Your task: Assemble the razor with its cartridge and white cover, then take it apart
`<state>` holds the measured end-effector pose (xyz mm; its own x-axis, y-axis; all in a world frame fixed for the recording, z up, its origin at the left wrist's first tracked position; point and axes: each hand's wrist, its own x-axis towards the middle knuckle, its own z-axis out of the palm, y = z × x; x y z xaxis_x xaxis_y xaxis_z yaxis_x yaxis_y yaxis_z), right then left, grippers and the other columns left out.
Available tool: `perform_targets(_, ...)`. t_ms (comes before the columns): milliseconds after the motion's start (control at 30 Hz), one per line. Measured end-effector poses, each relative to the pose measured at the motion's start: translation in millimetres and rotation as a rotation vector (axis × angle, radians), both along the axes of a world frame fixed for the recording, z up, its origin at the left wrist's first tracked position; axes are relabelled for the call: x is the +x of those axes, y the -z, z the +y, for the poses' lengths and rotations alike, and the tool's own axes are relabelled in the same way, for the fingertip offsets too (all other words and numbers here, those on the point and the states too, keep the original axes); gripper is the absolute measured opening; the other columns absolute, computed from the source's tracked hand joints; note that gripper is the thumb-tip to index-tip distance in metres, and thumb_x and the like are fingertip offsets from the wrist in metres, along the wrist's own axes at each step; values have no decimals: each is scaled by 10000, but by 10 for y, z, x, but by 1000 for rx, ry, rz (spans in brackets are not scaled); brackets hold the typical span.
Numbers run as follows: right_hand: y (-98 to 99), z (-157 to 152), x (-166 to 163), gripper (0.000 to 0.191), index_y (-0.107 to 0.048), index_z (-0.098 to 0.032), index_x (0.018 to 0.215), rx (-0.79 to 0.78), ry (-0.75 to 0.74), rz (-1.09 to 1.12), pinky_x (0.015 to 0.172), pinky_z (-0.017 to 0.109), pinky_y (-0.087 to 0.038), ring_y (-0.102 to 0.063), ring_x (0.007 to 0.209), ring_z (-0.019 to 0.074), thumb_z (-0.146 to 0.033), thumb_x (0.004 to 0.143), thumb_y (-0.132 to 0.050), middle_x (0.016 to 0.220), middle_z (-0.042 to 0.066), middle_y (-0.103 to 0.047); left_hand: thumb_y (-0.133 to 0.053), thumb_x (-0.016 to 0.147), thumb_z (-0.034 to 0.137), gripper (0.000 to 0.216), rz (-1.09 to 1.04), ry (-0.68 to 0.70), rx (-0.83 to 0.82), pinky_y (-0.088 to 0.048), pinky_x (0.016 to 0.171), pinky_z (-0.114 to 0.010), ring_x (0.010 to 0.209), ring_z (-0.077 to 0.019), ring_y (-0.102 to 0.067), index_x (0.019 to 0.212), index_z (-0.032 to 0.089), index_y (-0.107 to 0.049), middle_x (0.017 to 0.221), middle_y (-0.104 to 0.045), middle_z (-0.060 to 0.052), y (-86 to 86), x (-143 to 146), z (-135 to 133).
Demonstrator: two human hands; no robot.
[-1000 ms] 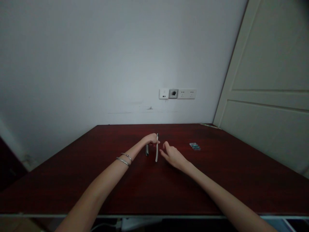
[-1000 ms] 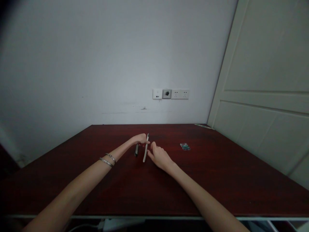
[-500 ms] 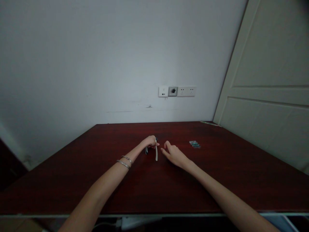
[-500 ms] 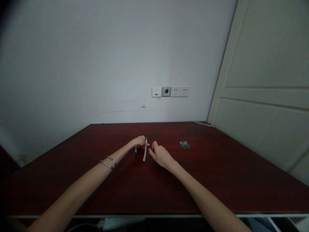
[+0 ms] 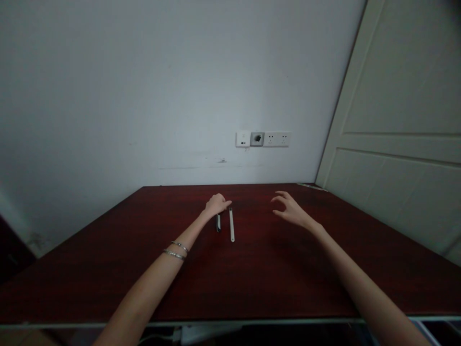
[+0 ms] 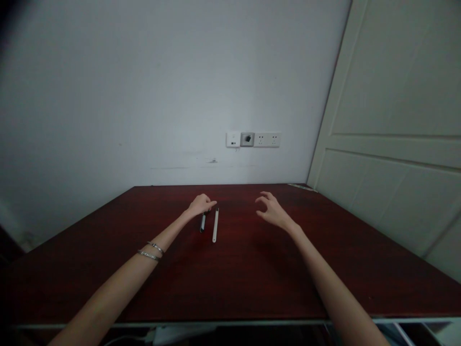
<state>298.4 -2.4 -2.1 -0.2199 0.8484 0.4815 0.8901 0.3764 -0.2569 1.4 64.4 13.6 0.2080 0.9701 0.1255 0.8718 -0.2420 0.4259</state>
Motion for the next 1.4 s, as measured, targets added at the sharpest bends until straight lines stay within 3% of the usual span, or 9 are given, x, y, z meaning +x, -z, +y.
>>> perform_targets(100, 140, 93, 414, 451, -523, -156, 1165, -65, 100, -30, 1022, 365, -273, -300, 1287, 255, -325, 751, -585, 1416, 154, -275, -484, 792, 447, 388, -74, -94, 78, -402, 607, -230, 674, -161, -607, 623, 152, -671, 671, -664, -69, 6, -210, 41)
perform_targets(233, 377, 175, 705, 588, -421, -133, 1294, -164, 118, -26, 1042, 378, -268, -306, 1295, 251, -440, 799, -503, 1414, 161, -315, -486, 783, 412, 364, -125, -143, 79, -395, 616, -222, 676, -151, -603, 610, 149, -670, 673, -667, -65, 106, -395, 94)
perform_targets(500, 676, 364, 914, 647, -511, -171, 1235, -162, -3, 115, 1046, 428, -291, -393, 1242, 298, -435, 653, -612, 1342, 131, -443, -530, 715, 392, 321, -127, -75, -43, -387, 554, -221, 570, -139, -582, 569, 140, -665, 581, -640, -45, 272, -534, 142)
perform_targets(833, 734, 320, 970, 635, -502, -200, 1249, -249, -25, 279, 970, 399, -399, -554, 1083, 264, -429, 668, -619, 1204, 86, -584, -539, 696, 334, 270, -149, -82, -29, -395, 571, -215, 600, -141, -594, 560, 136, -662, 582, -642, -48, 334, -690, 187)
perform_targets(967, 711, 263, 866, 591, -525, -190, 1215, -153, 1, 254, 884, 391, -458, -605, 967, 260, -435, 685, -617, 1060, 88, -645, -536, 698, 327, 265, -159, -82, -22, -399, 574, -209, 599, -138, -591, 558, 135, -654, 580, -641, -47, 309, -682, 164)
perform_targets(1100, 635, 203, 535, 566, -492, -208, 1233, -48, -23, 260, 869, 397, -457, -598, 962, 250, -441, 727, -592, 1045, 84, -638, -534, 698, 329, 264, -166, -92, -5, -409, 598, -213, 610, -141, -592, 556, 138, -649, 592, -643, -49, 271, -676, 146)
perform_targets(1400, 536, 341, -363, 611, -453, -240, 1275, -113, -271, 218, 908, 405, -426, -564, 1033, 231, -439, 723, -622, 1162, 81, -590, -552, 689, 306, 235, -190, -106, -29, -404, 574, -205, 561, -126, -576, 563, 135, -653, 559, -626, -34, 342, -722, 201)
